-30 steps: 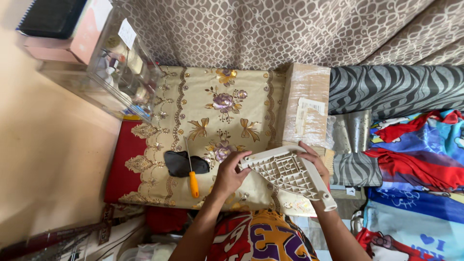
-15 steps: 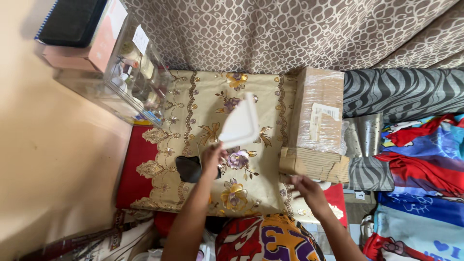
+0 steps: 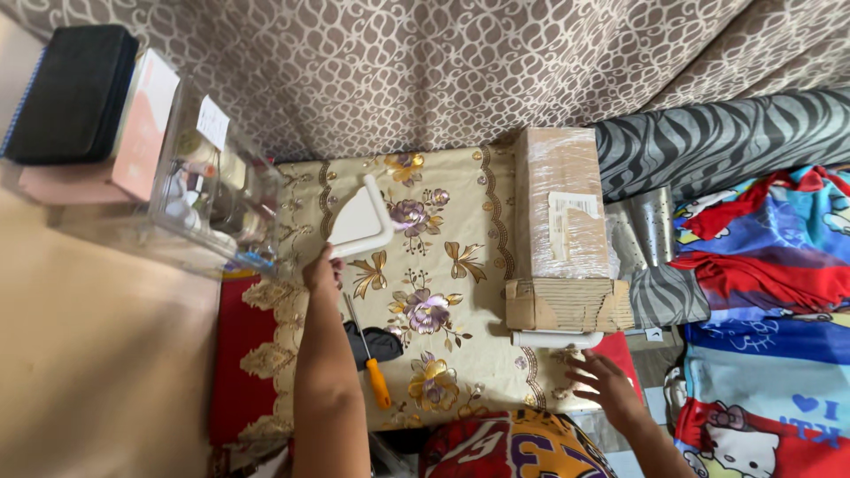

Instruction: The person opens a cardboard box and removes several items, including white plastic pieces, metal rods, and small hardware components, placing them on a table.

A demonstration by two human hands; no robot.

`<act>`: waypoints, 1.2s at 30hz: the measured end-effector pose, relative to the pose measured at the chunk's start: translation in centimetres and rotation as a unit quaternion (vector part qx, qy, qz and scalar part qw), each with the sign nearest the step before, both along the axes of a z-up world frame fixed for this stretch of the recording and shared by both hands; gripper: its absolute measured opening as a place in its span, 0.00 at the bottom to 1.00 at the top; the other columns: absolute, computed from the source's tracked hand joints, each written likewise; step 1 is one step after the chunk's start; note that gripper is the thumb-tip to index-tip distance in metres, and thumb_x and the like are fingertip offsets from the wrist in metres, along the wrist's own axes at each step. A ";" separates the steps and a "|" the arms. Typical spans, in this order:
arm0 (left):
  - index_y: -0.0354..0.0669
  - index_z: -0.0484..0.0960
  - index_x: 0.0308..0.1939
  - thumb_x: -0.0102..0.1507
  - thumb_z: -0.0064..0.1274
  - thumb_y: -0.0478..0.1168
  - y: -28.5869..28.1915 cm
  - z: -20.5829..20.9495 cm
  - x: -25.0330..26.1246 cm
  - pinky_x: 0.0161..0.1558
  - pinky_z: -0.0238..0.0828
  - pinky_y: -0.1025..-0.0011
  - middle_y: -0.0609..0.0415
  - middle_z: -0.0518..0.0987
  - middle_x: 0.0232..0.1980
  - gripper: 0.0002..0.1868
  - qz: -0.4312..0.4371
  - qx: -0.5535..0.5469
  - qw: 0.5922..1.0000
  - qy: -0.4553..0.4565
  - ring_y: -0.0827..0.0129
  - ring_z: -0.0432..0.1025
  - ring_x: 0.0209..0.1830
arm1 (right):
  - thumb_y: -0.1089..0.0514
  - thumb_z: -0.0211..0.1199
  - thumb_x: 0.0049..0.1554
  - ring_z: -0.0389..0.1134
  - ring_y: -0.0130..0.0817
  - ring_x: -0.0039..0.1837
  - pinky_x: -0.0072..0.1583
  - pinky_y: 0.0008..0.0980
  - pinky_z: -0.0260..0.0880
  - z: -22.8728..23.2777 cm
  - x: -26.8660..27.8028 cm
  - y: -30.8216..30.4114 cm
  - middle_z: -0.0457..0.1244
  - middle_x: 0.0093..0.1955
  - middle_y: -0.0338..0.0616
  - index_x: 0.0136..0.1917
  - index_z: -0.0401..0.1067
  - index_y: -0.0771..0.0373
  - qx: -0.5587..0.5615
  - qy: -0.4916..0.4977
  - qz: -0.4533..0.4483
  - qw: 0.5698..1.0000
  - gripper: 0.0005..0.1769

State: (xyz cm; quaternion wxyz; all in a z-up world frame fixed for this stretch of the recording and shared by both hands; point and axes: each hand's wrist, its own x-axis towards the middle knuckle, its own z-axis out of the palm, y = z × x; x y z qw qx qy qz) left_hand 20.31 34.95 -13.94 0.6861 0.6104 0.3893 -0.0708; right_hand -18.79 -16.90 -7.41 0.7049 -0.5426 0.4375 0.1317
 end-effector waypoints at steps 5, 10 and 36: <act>0.35 0.80 0.35 0.65 0.63 0.47 1.4 1.2 2.8 0.15 0.53 0.79 0.53 0.79 0.26 0.17 0.149 -0.056 0.987 -0.019 0.76 0.68 0.16 | 0.45 0.49 0.64 0.65 0.46 0.72 0.66 0.49 0.67 1.0 1.7 -0.1 0.63 0.73 0.52 0.75 0.60 0.68 0.009 0.009 0.013 1.000 0.33; 0.38 0.80 0.36 0.65 0.59 0.45 2.1 1.3 1.9 0.15 0.51 0.80 0.55 0.80 0.29 0.13 0.142 -0.091 0.984 -0.065 0.76 0.69 0.19 | 0.45 0.46 0.66 0.64 0.46 0.72 0.69 0.50 0.66 -0.7 2.6 -1.0 0.64 0.70 0.55 0.73 0.62 0.69 0.047 0.015 -0.006 0.999 0.31; 0.40 0.84 0.50 0.52 0.70 0.54 -26.4 0.6 -38.1 0.48 0.74 0.70 0.49 0.85 0.47 0.29 -0.299 0.194 0.932 -0.063 0.66 0.79 0.45 | 0.56 0.66 0.53 0.71 0.37 0.56 0.54 0.35 0.75 -0.6 -2.3 -2.2 0.66 0.58 0.49 0.70 0.62 0.68 0.201 0.075 0.204 0.955 0.34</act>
